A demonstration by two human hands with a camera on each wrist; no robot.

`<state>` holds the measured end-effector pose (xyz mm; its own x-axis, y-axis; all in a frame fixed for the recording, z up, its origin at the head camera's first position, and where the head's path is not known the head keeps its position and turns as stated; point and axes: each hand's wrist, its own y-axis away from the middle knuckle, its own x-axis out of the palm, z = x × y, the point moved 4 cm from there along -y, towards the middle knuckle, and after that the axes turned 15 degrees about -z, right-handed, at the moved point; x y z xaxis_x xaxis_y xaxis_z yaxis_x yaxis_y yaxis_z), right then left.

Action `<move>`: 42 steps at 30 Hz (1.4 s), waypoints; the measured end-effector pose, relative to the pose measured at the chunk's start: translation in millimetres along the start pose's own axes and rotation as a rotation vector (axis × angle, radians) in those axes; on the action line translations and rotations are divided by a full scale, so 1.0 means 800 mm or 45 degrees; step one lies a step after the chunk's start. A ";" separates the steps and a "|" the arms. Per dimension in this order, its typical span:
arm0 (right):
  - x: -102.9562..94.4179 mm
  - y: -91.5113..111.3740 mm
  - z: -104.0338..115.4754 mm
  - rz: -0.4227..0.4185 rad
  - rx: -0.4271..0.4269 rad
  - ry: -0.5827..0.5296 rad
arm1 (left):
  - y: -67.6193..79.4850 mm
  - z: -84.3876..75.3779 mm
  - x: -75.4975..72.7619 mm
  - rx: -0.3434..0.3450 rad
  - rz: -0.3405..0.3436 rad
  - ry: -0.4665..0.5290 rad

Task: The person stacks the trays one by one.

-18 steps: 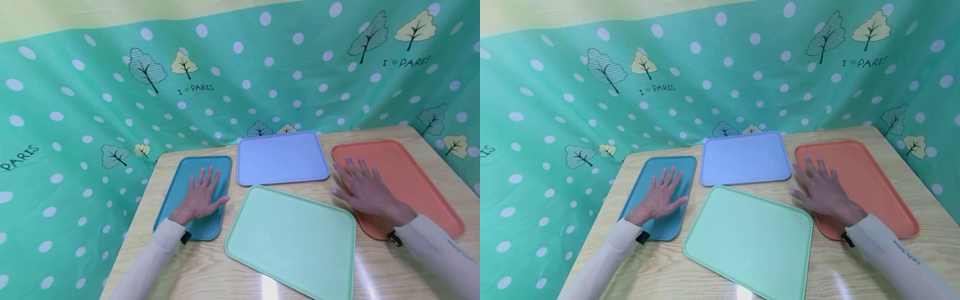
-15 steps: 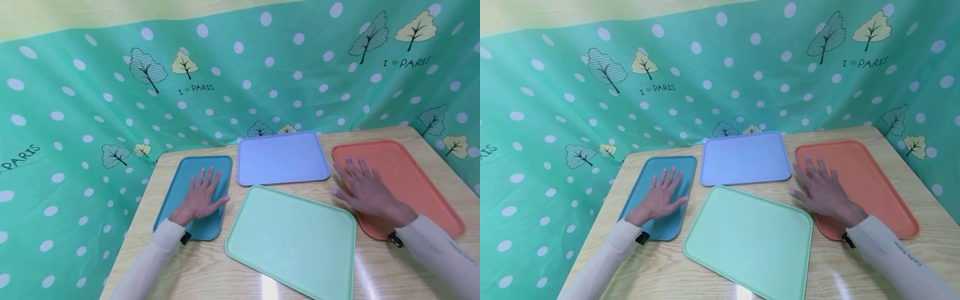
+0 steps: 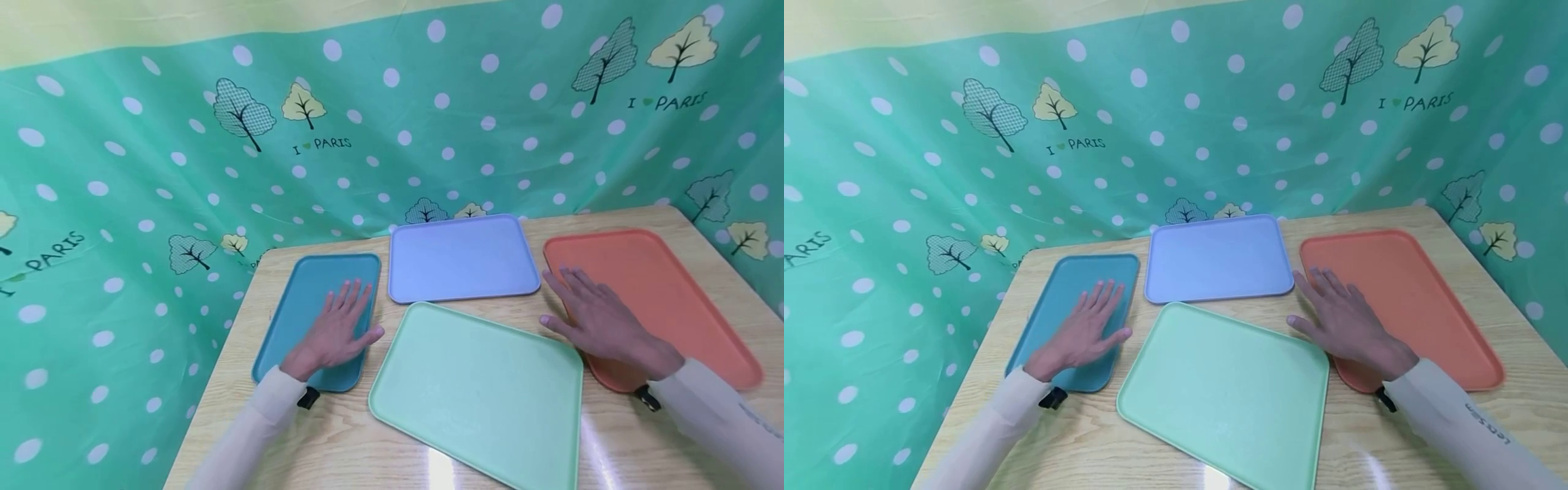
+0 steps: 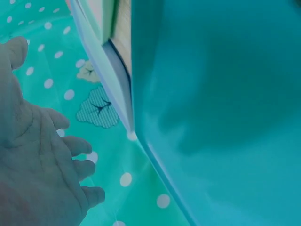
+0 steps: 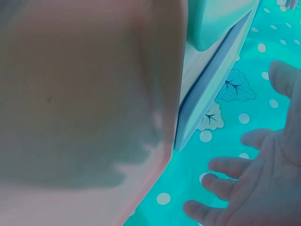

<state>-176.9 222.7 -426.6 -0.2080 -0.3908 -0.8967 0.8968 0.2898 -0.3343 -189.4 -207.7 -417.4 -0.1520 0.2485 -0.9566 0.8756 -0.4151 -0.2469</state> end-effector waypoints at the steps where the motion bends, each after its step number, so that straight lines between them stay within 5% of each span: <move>1: 0.000 0.000 0.001 -0.005 -0.009 0.000 | 0.001 -0.002 0.000 0.004 0.003 0.011; 13: 0.005 -0.001 0.010 -0.068 -0.062 -0.006 | 0.019 -0.024 0.005 0.025 -0.073 0.148; 32: 0.016 -0.004 0.020 0.003 -0.018 -0.004 | 0.032 -0.045 0.016 -0.100 -0.028 0.293; 42: 0.022 -0.006 0.023 0.011 -0.083 -0.041 | 0.034 -0.052 0.022 -0.026 -0.030 0.283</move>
<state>-177.5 198.1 -435.2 -0.1864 -0.4158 -0.8901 0.8710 0.3493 -0.3455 -149.3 -178.0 -434.1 -0.0695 0.4453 -0.8927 0.8826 -0.3896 -0.2631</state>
